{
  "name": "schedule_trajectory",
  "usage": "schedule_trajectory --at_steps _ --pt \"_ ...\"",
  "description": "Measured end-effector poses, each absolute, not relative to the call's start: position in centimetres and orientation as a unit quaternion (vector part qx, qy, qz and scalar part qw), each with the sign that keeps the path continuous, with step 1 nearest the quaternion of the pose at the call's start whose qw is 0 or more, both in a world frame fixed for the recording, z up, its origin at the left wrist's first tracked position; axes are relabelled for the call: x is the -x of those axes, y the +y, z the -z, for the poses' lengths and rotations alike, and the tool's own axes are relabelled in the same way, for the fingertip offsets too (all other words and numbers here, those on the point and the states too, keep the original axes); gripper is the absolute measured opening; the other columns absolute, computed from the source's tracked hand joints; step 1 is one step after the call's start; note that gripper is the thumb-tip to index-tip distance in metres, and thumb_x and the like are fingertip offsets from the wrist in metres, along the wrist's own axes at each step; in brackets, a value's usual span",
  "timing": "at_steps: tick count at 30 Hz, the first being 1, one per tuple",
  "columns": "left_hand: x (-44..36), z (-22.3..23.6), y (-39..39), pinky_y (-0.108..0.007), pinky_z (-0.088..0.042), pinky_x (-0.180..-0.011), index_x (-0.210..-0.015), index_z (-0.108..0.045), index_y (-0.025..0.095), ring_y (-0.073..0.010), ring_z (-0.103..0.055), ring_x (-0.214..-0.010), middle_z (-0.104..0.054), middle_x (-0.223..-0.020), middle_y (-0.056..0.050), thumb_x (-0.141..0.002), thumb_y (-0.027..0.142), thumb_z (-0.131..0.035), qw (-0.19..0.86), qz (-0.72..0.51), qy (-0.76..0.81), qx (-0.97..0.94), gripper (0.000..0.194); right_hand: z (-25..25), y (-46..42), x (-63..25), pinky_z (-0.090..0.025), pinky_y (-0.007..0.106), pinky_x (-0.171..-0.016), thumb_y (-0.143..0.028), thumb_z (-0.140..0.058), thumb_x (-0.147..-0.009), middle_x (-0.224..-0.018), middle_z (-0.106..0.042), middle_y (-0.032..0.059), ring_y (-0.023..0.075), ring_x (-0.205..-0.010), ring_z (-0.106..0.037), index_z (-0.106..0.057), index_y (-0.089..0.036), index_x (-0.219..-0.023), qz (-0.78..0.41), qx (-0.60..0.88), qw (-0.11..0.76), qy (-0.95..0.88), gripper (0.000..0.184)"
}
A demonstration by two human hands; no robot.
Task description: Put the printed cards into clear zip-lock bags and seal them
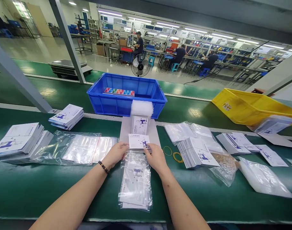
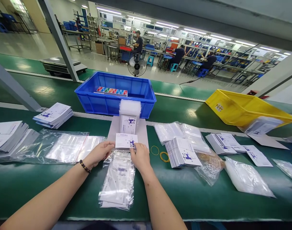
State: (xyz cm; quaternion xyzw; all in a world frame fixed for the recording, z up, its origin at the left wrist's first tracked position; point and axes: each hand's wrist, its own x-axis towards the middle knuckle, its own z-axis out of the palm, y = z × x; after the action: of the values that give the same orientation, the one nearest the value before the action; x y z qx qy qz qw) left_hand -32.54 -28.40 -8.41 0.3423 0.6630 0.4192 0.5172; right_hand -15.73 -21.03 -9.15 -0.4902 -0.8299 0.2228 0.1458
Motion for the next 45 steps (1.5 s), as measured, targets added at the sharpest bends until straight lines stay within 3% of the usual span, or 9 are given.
schedule_trajectory --at_steps 3,7,11,16,22,30,34,39,45 --pt "31.9 8.5 -28.3 -0.019 -0.016 -0.038 -0.06 -0.042 0.017 -0.0052 -0.026 -0.033 -0.037 -0.035 0.008 -0.071 0.041 -0.048 0.527 -0.429 0.654 -0.334 0.027 9.6 -20.9 15.7 -0.038 0.038 -0.086 -0.026 -0.048 -0.076 -0.1 -0.061 0.0096 0.0235 -0.099 -0.052 -0.06 -0.016 -0.096 -0.291 0.469 0.204 -0.808 0.025" --pt "31.3 8.1 -28.6 -0.019 -0.018 -0.04 -0.058 -0.04 0.017 -0.0051 -0.026 -0.035 -0.036 -0.037 0.008 -0.073 0.04 -0.046 0.542 -0.45 0.599 -0.381 0.029 9.9 -20.5 15.6 -0.039 0.041 -0.089 -0.031 -0.053 -0.072 -0.113 -0.056 0.0104 0.0237 -0.106 -0.049 -0.051 -0.017 -0.108 -0.445 0.444 0.355 -0.692 0.039" --pt "31.5 7.6 -29.2 -0.021 -0.028 -0.044 -0.071 -0.052 0.015 -0.0078 -0.034 -0.041 -0.041 -0.043 0.006 -0.075 0.04 -0.045 0.51 -0.43 0.596 -0.446 0.026 9.1 -20.3 15.3 -0.05 0.035 -0.068 -0.037 -0.058 -0.069 -0.09 -0.066 0.0068 0.0216 -0.083 -0.061 -0.048 -0.018 -0.106 -0.648 0.372 0.389 -0.539 0.043" --pt "32.2 6.9 -29.7 -0.023 -0.039 -0.06 -0.064 -0.06 0.015 -0.0137 -0.052 -0.063 -0.057 -0.064 0.0 -0.068 0.028 -0.055 0.47 -0.314 0.594 -0.573 0.015 7.8 -20.2 14.7 -0.049 0.028 -0.053 -0.033 -0.065 -0.063 -0.074 -0.065 0.0013 0.0167 -0.063 -0.061 -0.047 -0.02 -0.1 -0.641 0.391 0.458 -0.477 0.044" --pt "32.1 6.8 -29.8 -0.025 -0.043 -0.066 -0.063 -0.064 0.015 -0.0145 -0.054 -0.069 -0.059 -0.072 -0.002 -0.067 0.024 -0.058 0.471 -0.345 0.566 -0.582 0.012 7.6 -20.0 14.2 -0.045 0.025 -0.056 -0.032 -0.065 -0.063 -0.07 -0.061 -0.0005 0.012 -0.06 -0.055 -0.057 -0.018 -0.083 -0.63 0.387 0.388 -0.551 0.026" --pt "30.6 7.3 -29.7 -0.025 -0.045 -0.061 -0.062 -0.062 0.013 -0.013 -0.054 -0.067 -0.058 -0.081 -0.005 -0.067 0.028 -0.06 0.491 -0.473 0.549 -0.484 0.016 6.8 -21.2 14.3 -0.04 0.025 -0.063 -0.033 -0.058 -0.072 -0.069 -0.055 0.0001 0.0111 -0.065 -0.05 -0.064 -0.017 -0.062 -0.628 0.216 0.098 -0.741 0.02" --pt "30.7 7.3 -29.6 -0.026 -0.045 -0.058 -0.083 -0.059 0.014 -0.0096 -0.053 -0.057 -0.059 -0.081 -0.003 -0.061 0.028 -0.066 0.564 -0.469 0.555 -0.394 0.027 6.8 -21.5 14.4 -0.04 0.023 -0.057 -0.03 -0.061 -0.068 -0.065 -0.055 -0.0009 0.0108 -0.061 -0.049 -0.06 -0.016 -0.066 -0.66 0.263 0.117 -0.694 0.015" --pt "30.9 7.8 -29.5 -0.023 -0.039 -0.053 -0.06 -0.055 0.011 -0.0095 -0.048 -0.051 -0.052 -0.051 0.002 -0.063 0.026 -0.061 0.559 -0.455 0.57 -0.393 0.016 6.9 -21.6 14.7 -0.038 0.022 -0.054 -0.027 -0.063 -0.064 -0.062 -0.05 -0.0043 0.0092 -0.056 -0.046 -0.056 -0.018 -0.087 -0.676 0.29 0.142 -0.662 0.026" --pt "30.8 7.9 -29.5 -0.021 -0.037 -0.051 -0.058 -0.053 0.013 -0.0089 -0.046 -0.049 -0.052 -0.051 0.003 -0.064 0.024 -0.056 0.511 -0.448 0.595 -0.429 0.013 7.2 -22.0 15.2 -0.031 0.02 -0.047 -0.023 -0.057 -0.066 -0.055 -0.048 -0.0032 0.0077 -0.051 -0.04 -0.051 -0.015 -0.057 -0.617 0.347 0.168 -0.686 0.013"
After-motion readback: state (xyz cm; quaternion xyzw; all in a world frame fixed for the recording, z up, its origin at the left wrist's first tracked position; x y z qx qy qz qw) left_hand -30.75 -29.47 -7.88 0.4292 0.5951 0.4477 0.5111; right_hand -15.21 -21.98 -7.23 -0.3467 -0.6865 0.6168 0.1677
